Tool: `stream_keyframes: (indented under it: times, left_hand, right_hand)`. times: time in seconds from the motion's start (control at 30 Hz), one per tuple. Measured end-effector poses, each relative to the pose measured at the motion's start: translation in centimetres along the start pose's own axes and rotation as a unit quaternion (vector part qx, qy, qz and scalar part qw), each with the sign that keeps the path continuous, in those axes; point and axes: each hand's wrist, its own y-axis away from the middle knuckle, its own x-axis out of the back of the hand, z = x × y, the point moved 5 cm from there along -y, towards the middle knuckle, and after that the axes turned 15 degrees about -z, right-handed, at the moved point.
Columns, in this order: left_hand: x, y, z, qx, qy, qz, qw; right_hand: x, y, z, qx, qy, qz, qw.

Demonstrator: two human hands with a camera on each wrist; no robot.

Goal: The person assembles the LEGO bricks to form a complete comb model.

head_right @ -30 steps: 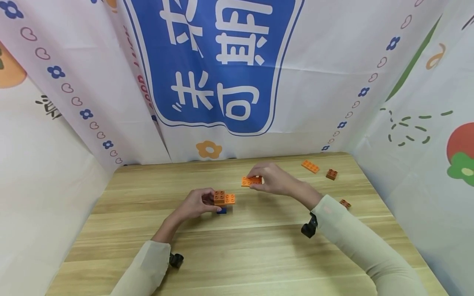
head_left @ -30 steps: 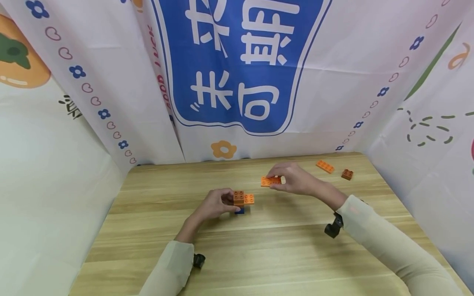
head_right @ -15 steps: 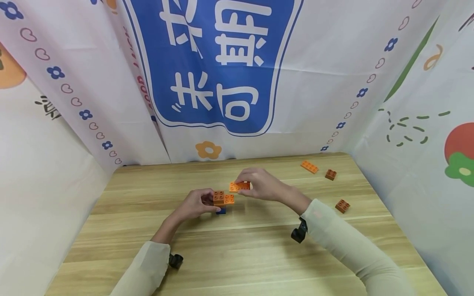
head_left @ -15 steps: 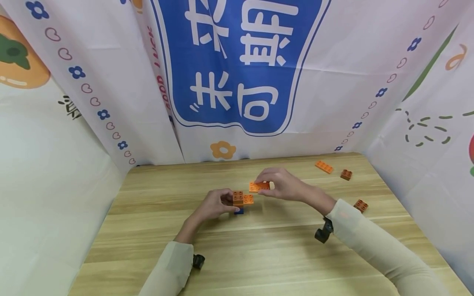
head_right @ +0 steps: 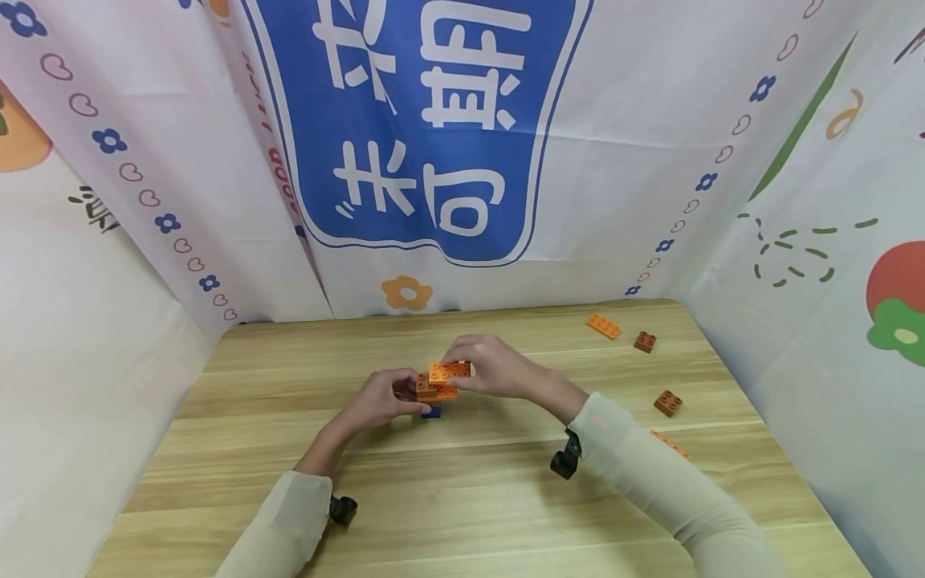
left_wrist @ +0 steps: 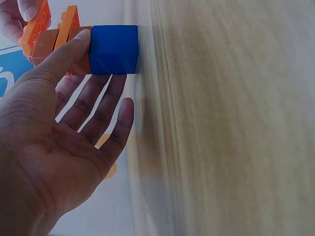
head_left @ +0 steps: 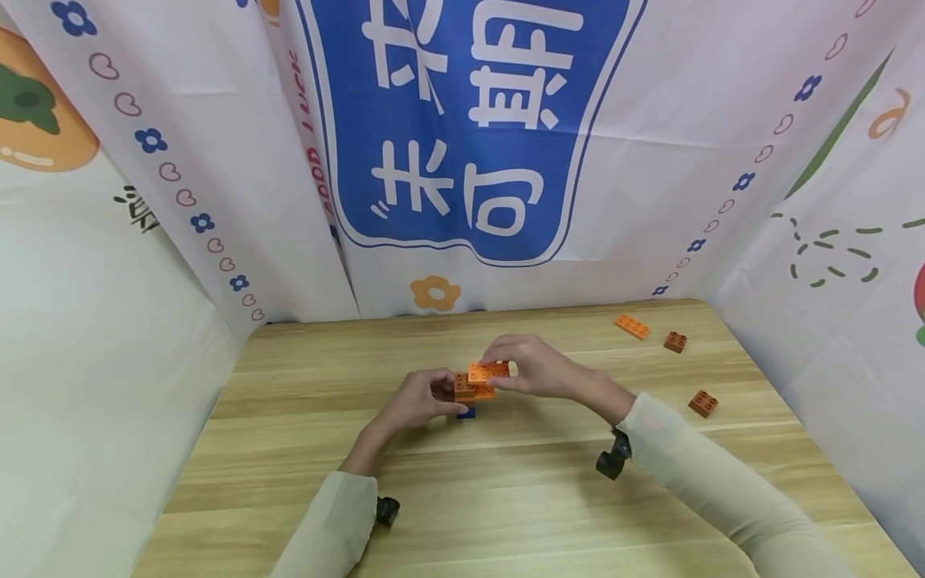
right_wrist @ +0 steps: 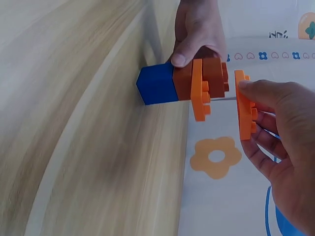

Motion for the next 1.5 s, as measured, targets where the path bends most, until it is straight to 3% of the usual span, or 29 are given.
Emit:
stream_keyframes:
  times: [0.57,0.87,1.1,1.5]
  left_hand:
    - [-0.2,0.0,-0.1,-0.010,0.007,-0.003,0.9999]
    - [-0.2,0.0,0.0,-0.011,0.010,-0.004,0.9999]
    - [-0.1,-0.1,-0.1,-0.017,0.009,-0.006,0.9998]
    - [-0.1,0.1,0.2,-0.014,0.014,-0.008,0.9998]
  right_hand:
    - [-1.1,-1.3,-0.8,0.011,-0.006,-0.007,0.9999]
    - [-1.4,-2.0,-0.7,-0.008,-0.021,-0.026,0.9994]
    - [-1.4,-2.5,-0.7,-0.025,-0.034,-0.018,0.9989]
    - [-1.4,-3.2,-0.9,-0.077,-0.045,-0.033,0.9955]
